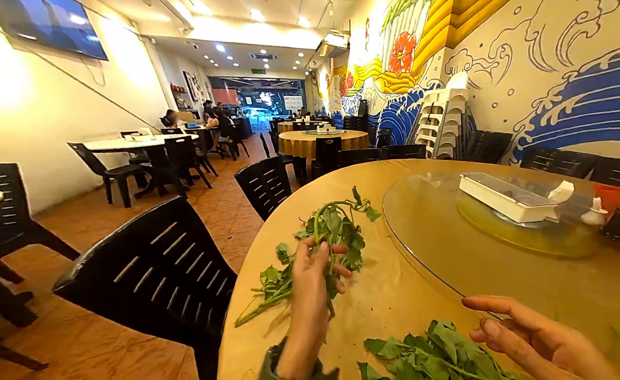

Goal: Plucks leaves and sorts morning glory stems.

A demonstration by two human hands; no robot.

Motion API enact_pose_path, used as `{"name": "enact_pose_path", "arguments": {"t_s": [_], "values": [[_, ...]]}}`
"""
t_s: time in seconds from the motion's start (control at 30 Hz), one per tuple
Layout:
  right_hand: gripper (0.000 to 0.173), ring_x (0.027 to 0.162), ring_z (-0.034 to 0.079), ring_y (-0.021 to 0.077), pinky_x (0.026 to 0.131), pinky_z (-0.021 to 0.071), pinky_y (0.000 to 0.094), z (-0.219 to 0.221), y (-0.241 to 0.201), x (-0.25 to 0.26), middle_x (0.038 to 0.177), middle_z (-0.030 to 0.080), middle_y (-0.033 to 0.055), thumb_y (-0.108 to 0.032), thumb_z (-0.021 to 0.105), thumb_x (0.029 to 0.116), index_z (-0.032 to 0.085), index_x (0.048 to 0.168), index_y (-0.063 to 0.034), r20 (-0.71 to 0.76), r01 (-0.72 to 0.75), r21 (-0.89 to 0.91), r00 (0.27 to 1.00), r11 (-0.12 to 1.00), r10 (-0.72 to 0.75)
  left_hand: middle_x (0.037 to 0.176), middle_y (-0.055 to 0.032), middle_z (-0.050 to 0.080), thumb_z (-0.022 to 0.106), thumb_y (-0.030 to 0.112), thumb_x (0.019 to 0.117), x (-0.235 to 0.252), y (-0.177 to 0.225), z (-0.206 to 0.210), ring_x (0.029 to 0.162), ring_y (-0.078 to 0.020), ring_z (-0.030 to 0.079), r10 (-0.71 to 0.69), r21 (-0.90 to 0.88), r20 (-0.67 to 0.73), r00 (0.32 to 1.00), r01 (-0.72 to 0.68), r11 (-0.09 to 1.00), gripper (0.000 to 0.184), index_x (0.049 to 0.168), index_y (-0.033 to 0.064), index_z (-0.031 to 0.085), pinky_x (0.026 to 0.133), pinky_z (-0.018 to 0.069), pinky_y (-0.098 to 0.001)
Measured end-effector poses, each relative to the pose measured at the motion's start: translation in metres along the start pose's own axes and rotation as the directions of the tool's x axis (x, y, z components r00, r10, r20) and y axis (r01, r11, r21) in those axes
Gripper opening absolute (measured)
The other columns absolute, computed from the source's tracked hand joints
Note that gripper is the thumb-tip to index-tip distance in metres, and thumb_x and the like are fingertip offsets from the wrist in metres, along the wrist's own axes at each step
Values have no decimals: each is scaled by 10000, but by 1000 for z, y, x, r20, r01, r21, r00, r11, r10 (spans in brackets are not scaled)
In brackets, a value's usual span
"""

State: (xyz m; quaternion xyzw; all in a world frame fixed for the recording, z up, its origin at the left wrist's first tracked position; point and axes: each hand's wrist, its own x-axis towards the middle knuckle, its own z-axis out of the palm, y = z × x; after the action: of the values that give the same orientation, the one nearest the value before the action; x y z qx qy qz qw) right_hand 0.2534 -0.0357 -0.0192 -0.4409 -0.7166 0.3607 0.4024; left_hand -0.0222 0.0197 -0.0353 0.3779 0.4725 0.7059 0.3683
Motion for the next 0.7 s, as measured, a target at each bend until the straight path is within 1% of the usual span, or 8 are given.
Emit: {"name": "enact_pose_path", "arguments": {"t_s": [0.1, 0.17, 0.27, 0.33, 0.4, 0.53, 0.63, 0.7], "values": [[335, 973, 695, 129, 862, 599, 293, -1, 2, 0, 1258, 627, 152, -163, 559, 1044, 629, 1309, 30, 7, -13, -4, 1000, 1000, 13, 1054, -123, 723, 305, 94, 1102, -8, -39, 10, 688, -159, 725, 124, -170, 49, 991, -114, 979, 258, 1331, 15, 391, 504, 562, -228], [335, 971, 696, 128, 862, 596, 296, 2, 5, 2, 1258, 632, 152, -165, 556, 1044, 629, 1311, 25, 21, -32, 2, 999, 999, 32, 1149, -150, 705, 292, 85, 1098, -14, -46, 15, 919, -227, 751, 35, -327, 135, 990, 11, 945, 262, 1331, 12, 388, 697, 621, -295], [333, 980, 702, 137, 871, 593, 309, 10, 12, 4, 1271, 648, 151, -167, 552, 1046, 628, 1309, 21, 37, -62, 36, 997, 997, 61, 1290, -184, 656, 306, 64, 1101, -23, -48, 25, 1156, -279, 692, -151, -564, 295, 943, 299, 770, 295, 1379, 8, 387, 940, 595, -374], [322, 983, 705, 139, 872, 594, 312, 18, 17, 6, 1286, 654, 138, -166, 552, 1045, 638, 1298, 14, 39, -77, 56, 996, 995, 74, 1348, -161, 641, 309, 77, 1098, -33, -52, 30, 1206, -276, 668, -203, -566, 402, 893, 416, 711, 301, 1380, 25, 402, 972, 581, -391], [291, 962, 702, 132, 849, 594, 300, 29, 22, 7, 1246, 671, 127, -153, 550, 1044, 663, 1257, 11, 12, -70, 75, 997, 995, 70, 1374, -141, 629, 312, 100, 1099, -44, -57, 37, 1240, -247, 647, -206, -501, 478, 854, 458, 734, 271, 1339, 37, 420, 991, 566, -379], [250, 848, 693, 77, 759, 593, 251, 52, 28, 8, 1094, 721, 76, -167, 599, 1022, 706, 1162, 11, -78, -33, 123, 996, 992, 43, 1394, -145, 609, 313, 136, 1083, -66, -65, 46, 1301, -191, 591, -104, -345, 575, 812, 356, 868, 224, 1271, 38, 384, 1045, 505, -334], [166, 740, 657, 46, 673, 572, 225, 61, 34, 8, 913, 702, 18, -140, 695, 950, 701, 1043, -2, -149, -5, 165, 988, 986, 30, 1319, -136, 634, 324, 111, 1085, -77, -63, 49, 1218, -172, 641, -68, -306, 615, 786, 317, 898, 198, 1258, 24, 364, 999, 541, -330], [76, 705, 648, 30, 641, 568, 205, 61, 37, 9, 856, 690, -5, -88, 688, 941, 700, 969, -18, -189, 20, 183, 982, 983, 15, 1217, -108, 670, 343, 86, 1078, -76, -59, 48, 1136, -154, 676, -79, -308, 597, 799, 318, 897, 165, 1231, 36, 376, 934, 565, -308]]}}
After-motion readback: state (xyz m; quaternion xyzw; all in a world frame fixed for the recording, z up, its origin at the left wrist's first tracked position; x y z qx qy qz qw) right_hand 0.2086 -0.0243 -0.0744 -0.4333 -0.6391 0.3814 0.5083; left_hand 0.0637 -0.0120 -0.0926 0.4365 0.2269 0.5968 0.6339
